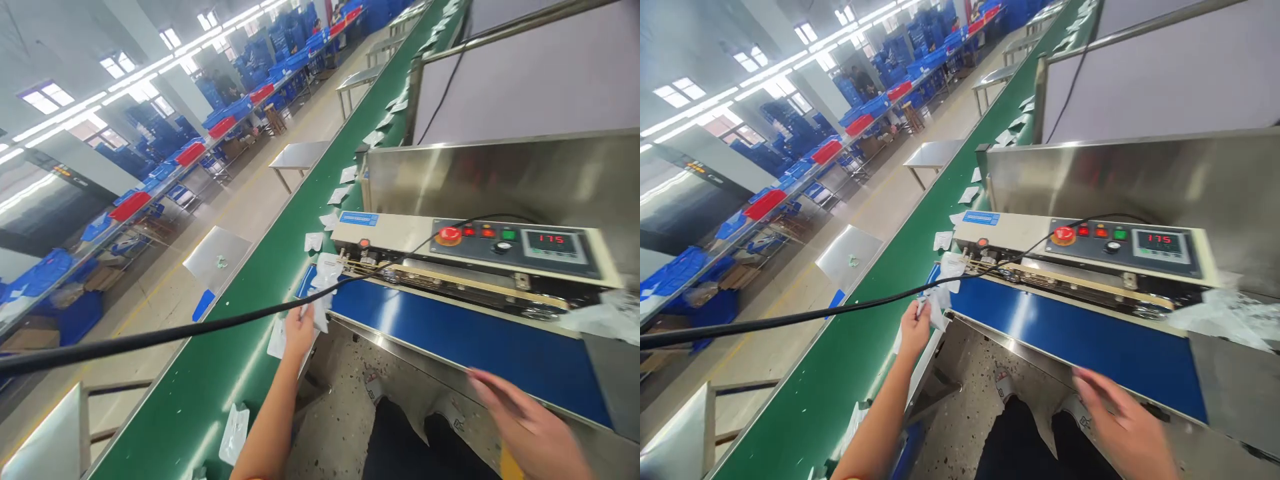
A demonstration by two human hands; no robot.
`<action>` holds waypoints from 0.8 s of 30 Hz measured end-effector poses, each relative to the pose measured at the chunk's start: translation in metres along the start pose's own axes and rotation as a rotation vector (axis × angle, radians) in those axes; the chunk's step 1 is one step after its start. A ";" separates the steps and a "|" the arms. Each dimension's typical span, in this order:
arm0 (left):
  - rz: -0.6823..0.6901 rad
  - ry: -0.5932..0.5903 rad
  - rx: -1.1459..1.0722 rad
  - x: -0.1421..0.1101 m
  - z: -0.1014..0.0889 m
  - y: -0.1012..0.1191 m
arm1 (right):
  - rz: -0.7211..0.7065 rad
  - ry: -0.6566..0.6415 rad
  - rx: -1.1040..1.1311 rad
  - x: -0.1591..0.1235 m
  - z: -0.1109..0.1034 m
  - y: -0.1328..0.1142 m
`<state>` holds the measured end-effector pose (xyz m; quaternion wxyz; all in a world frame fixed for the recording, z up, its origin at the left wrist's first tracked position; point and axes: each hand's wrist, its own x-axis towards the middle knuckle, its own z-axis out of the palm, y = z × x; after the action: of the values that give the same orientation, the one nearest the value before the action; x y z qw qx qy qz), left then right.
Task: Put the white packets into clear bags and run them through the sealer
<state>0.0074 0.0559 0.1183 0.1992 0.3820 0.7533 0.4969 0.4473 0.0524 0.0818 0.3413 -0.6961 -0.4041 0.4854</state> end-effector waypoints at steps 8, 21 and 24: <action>0.112 -0.688 -0.349 -0.116 0.194 0.119 | -0.371 0.058 0.332 0.042 0.005 -0.082; -0.184 -0.942 -0.301 -0.185 0.374 0.123 | 0.157 0.207 0.324 0.077 -0.127 -0.021; -0.275 -0.899 -0.240 -0.191 0.395 0.125 | 0.295 0.227 0.492 0.094 -0.147 -0.018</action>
<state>0.4429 0.1708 0.0474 0.6113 0.4301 0.5736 0.3350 0.6023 0.1327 0.1033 0.4683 -0.6936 -0.1283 0.5322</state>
